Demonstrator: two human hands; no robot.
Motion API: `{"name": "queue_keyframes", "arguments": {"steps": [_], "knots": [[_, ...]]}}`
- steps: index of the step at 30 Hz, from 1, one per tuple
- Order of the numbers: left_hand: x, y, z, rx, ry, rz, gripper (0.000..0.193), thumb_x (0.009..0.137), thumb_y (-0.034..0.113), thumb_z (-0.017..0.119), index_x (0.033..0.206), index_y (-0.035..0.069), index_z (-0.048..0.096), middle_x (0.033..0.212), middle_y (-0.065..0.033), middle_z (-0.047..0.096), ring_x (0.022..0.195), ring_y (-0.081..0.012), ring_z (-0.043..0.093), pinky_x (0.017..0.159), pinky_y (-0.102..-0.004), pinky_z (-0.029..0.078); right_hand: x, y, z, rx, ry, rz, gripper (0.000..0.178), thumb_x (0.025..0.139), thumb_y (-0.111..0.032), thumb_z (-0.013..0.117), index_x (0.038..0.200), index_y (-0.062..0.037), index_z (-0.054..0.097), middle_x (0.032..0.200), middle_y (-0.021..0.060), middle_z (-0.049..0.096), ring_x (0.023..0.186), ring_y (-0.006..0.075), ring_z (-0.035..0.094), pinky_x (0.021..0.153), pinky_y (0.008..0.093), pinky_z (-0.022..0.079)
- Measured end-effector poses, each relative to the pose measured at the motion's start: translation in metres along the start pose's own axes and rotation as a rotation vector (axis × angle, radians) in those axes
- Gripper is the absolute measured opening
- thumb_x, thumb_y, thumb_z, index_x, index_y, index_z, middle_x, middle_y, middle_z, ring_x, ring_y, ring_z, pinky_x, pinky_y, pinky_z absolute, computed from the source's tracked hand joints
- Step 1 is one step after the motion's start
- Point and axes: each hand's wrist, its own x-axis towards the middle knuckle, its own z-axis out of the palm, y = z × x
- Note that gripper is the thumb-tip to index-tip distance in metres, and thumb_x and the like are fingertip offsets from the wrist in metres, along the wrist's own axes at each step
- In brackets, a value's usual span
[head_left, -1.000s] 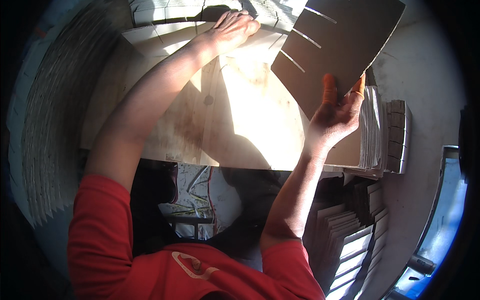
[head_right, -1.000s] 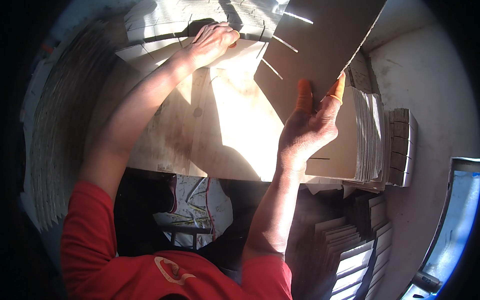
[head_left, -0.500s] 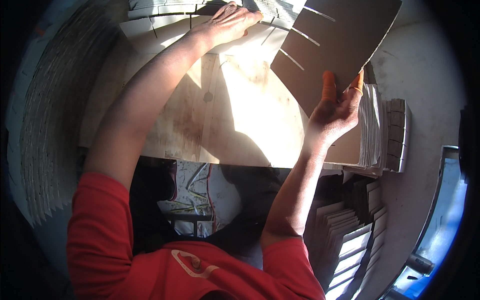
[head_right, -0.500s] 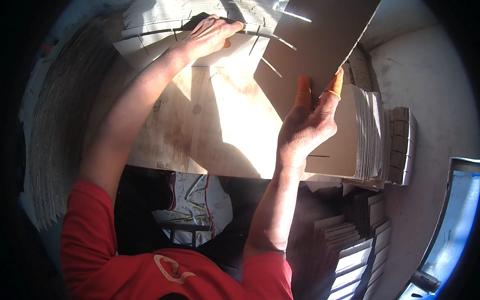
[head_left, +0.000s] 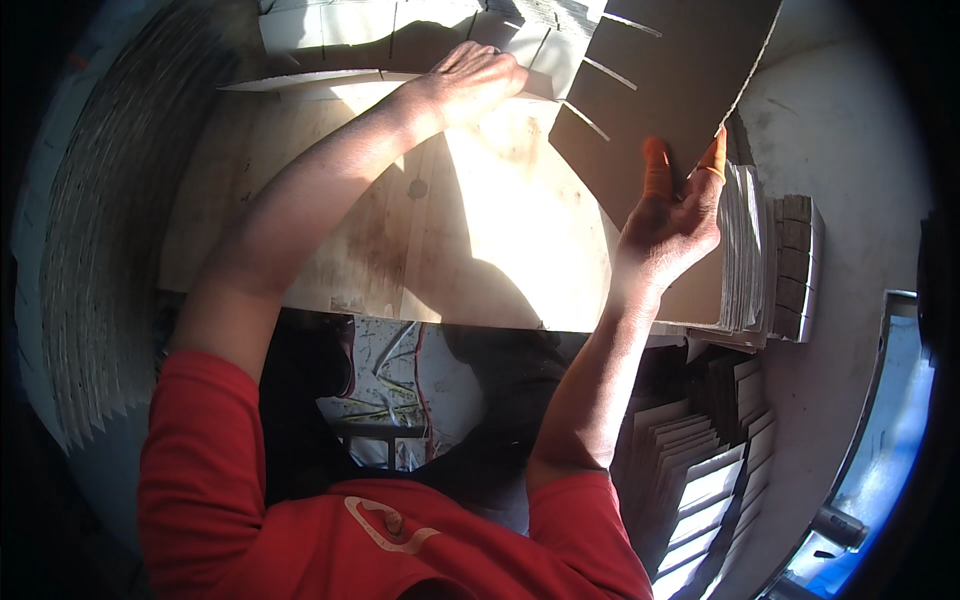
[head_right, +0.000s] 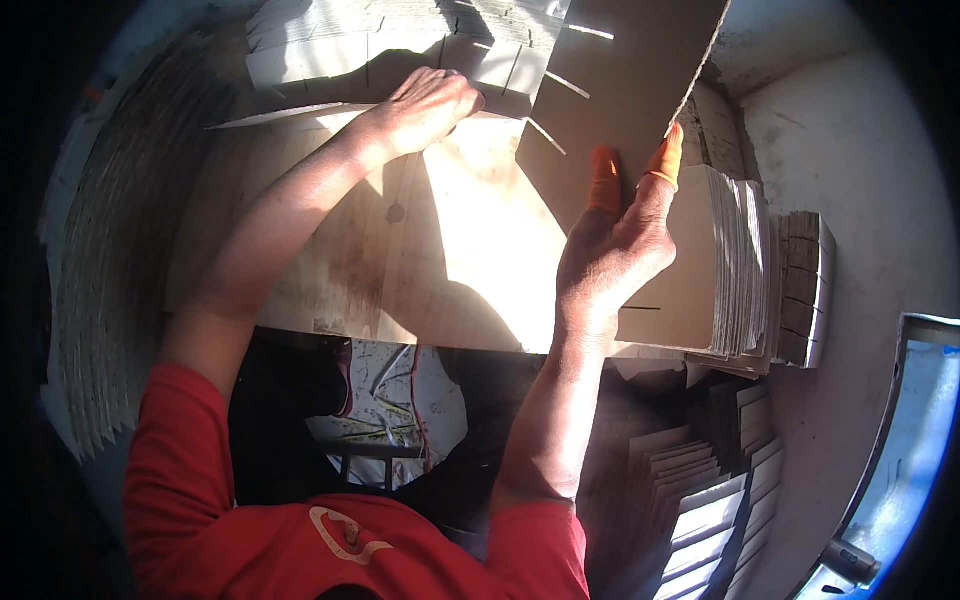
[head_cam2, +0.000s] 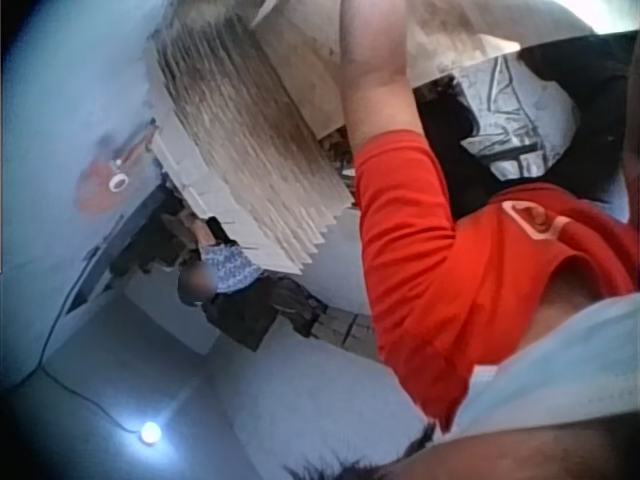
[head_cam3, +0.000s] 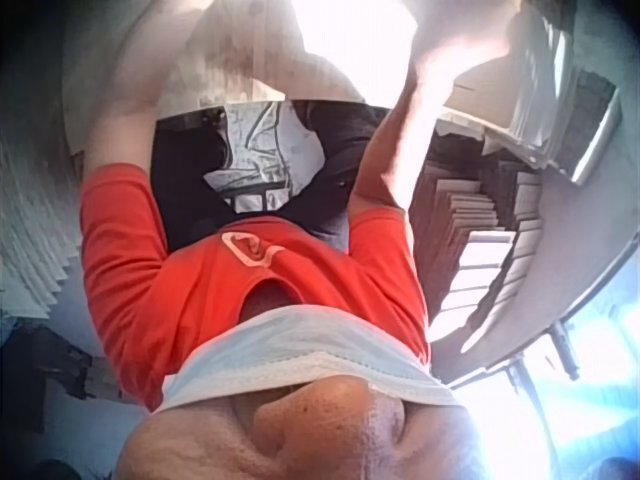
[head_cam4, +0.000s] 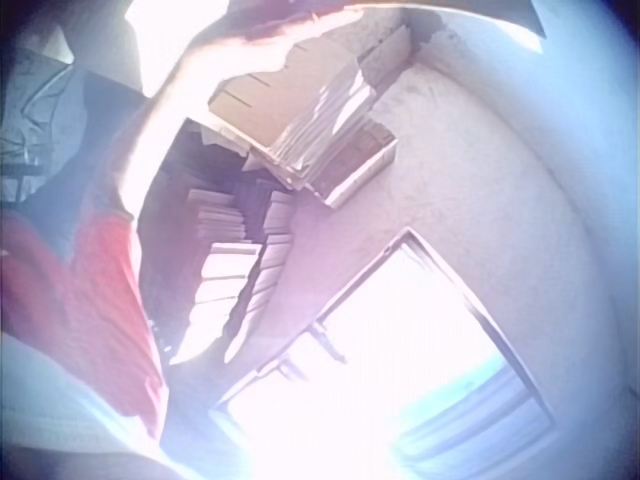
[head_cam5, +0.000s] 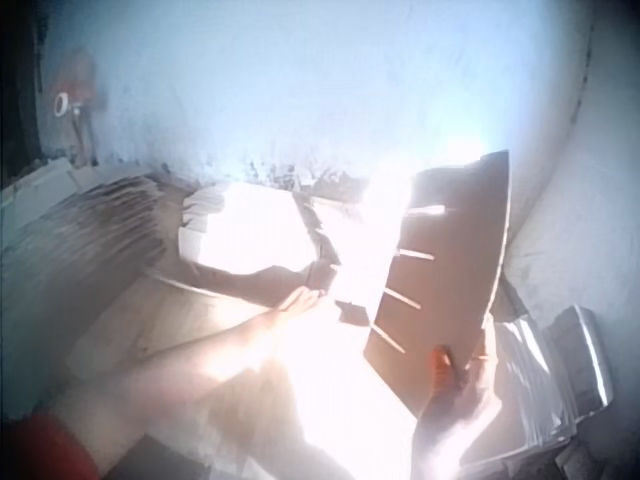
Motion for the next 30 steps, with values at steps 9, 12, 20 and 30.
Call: {"name": "queue_keyframes", "arguments": {"steps": [9, 12, 20, 30], "knots": [[0.000, -0.007, 0.022, -0.035, 0.180, 0.095, 0.007, 0.072, -0.002, 0.055, 0.074, -0.001, 0.061, 0.067, -0.0221, 0.057, 0.067, -0.0381, 0.060, 0.060, -0.0437, 0.046, 0.003, -0.013, -0.009, -0.172, -0.071, 0.045, 0.053, 0.086, 0.000, 0.064, 0.136, -0.0056, 0.046, 0.113, 0.0144, 0.066, 0.093, 0.0191, 0.068, 0.080, 0.0285, 0.054], [0.001, -0.008, 0.028, -0.057, 0.244, 0.085, 0.005, 0.070, -0.003, 0.055, 0.071, -0.001, 0.059, 0.065, -0.0225, 0.055, 0.065, -0.0387, 0.059, 0.055, -0.0444, 0.044, 0.003, -0.013, -0.011, -0.100, -0.086, 0.032, 0.053, 0.087, 0.002, 0.061, 0.137, -0.0060, 0.045, 0.112, 0.0139, 0.066, 0.094, 0.0165, 0.067, 0.082, 0.0277, 0.053], [-0.004, 0.015, 0.042, -0.157, 0.427, 0.135, 0.007, 0.067, -0.003, 0.057, 0.065, -0.002, 0.051, 0.060, -0.0216, 0.049, 0.057, -0.0383, 0.054, 0.051, -0.0442, 0.041, -0.004, 0.001, -0.004, 0.013, -0.115, -0.082, 0.054, 0.088, 0.007, 0.057, 0.138, -0.0059, 0.043, 0.117, 0.0124, 0.064, 0.095, 0.0128, 0.064, 0.087, 0.0260, 0.052], [-0.023, 0.070, 0.006, -0.177, 0.171, 0.197, 0.013, 0.077, 0.013, 0.059, 0.075, 0.000, 0.060, 0.076, -0.0133, 0.059, 0.083, -0.0275, 0.060, 0.073, -0.0387, 0.050, -0.016, 0.007, 0.006, -0.098, -0.297, 0.210, 0.040, 0.099, -0.009, 0.044, 0.139, -0.0035, 0.040, 0.113, 0.0148, 0.057, 0.096, 0.0193, 0.060, 0.083, 0.0309, 0.049]]}}
